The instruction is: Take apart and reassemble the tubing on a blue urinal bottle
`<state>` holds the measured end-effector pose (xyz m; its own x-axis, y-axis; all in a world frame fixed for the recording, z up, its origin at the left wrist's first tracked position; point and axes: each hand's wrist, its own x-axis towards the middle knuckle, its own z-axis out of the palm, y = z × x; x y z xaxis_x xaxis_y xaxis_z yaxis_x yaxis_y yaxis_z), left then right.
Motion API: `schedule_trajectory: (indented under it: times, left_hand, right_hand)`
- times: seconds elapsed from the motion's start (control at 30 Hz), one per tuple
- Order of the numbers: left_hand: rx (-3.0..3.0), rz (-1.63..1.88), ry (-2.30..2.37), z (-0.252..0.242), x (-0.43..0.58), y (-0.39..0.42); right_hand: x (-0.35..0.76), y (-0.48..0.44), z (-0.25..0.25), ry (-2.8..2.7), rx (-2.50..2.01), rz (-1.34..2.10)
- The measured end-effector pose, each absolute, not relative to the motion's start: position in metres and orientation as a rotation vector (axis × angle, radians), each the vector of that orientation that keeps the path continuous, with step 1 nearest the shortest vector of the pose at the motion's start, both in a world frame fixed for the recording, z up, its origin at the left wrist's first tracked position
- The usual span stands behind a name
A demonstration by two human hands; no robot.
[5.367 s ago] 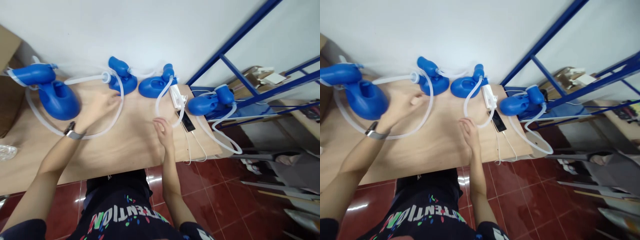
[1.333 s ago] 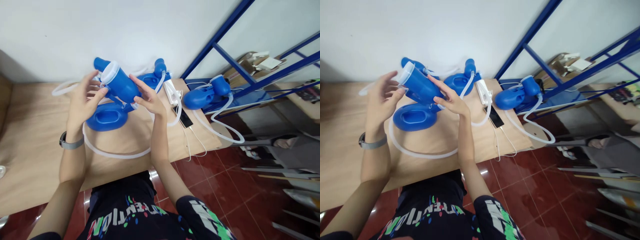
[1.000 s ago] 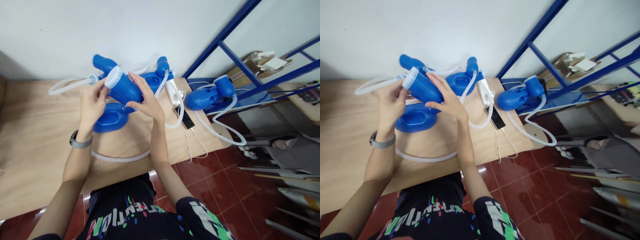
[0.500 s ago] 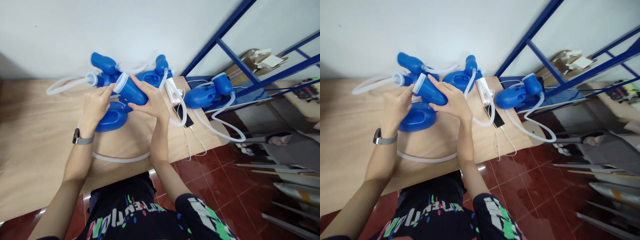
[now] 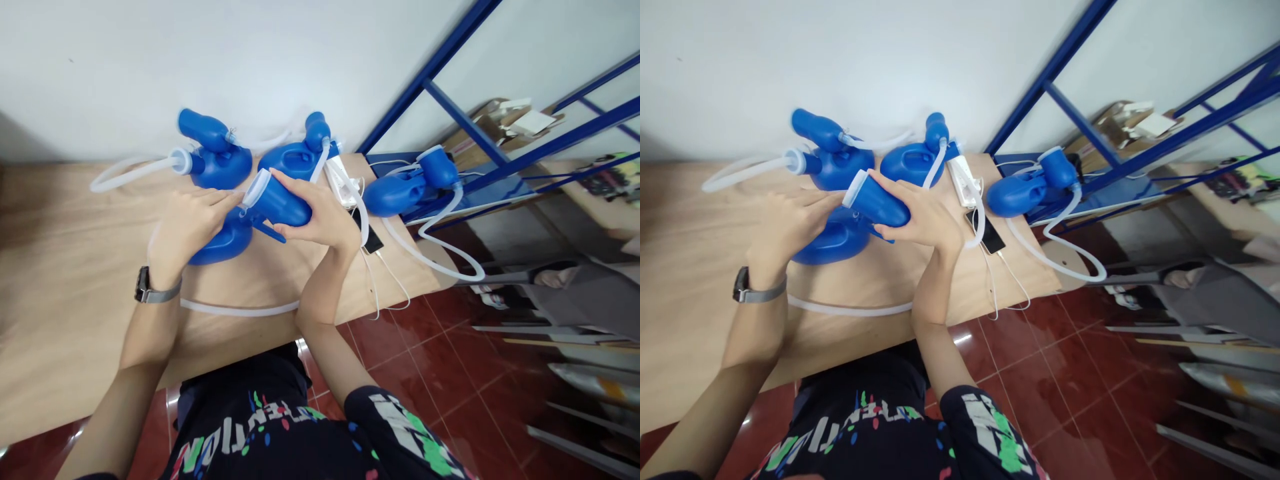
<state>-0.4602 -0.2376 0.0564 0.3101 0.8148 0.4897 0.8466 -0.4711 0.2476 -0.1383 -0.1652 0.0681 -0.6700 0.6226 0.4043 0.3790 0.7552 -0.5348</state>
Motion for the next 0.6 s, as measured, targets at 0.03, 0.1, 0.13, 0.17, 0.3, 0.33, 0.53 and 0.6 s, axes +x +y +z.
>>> schedule_trajectory:
  times: [0.03, 0.1, 0.13, 0.17, 0.3, 0.33, 0.53, 0.6]
  left_hand:
    - [-2.500, -0.960, -1.581, 0.057, -0.458, -0.240]
    - [-2.548, -1.109, -1.544, 0.060, -0.452, -0.243]
    - [-2.597, -1.171, -1.506, 0.062, -0.448, -0.245]
    - [-2.647, -1.225, -1.461, 0.062, -0.443, -0.246]
    - [-2.549, -1.491, -1.466, 0.056, -0.424, -0.246]
    - [-2.463, -1.560, -1.505, 0.052, -0.421, -0.244]
    - [-2.203, -1.613, -1.750, 0.040, -0.418, -0.236]
    - [-2.174, -1.572, -1.811, 0.043, -0.421, -0.235]
  right_hand:
    - [-0.138, -0.167, 0.069, -2.371, -0.757, 0.554]
    - [-0.140, -0.169, 0.070, -2.383, -0.760, 0.551]
    - [-0.142, -0.170, 0.070, -2.396, -0.748, 0.549]
    - [-0.145, -0.171, 0.070, -2.411, -0.723, 0.547]
    - [-0.160, -0.175, 0.068, -2.474, -0.609, 0.508]
    - [-0.163, -0.176, 0.067, -2.489, -0.608, 0.485]
    - [-0.182, -0.185, 0.070, -2.619, -0.792, 0.269]
    - [-0.187, -0.188, 0.072, -2.625, -0.837, 0.199]
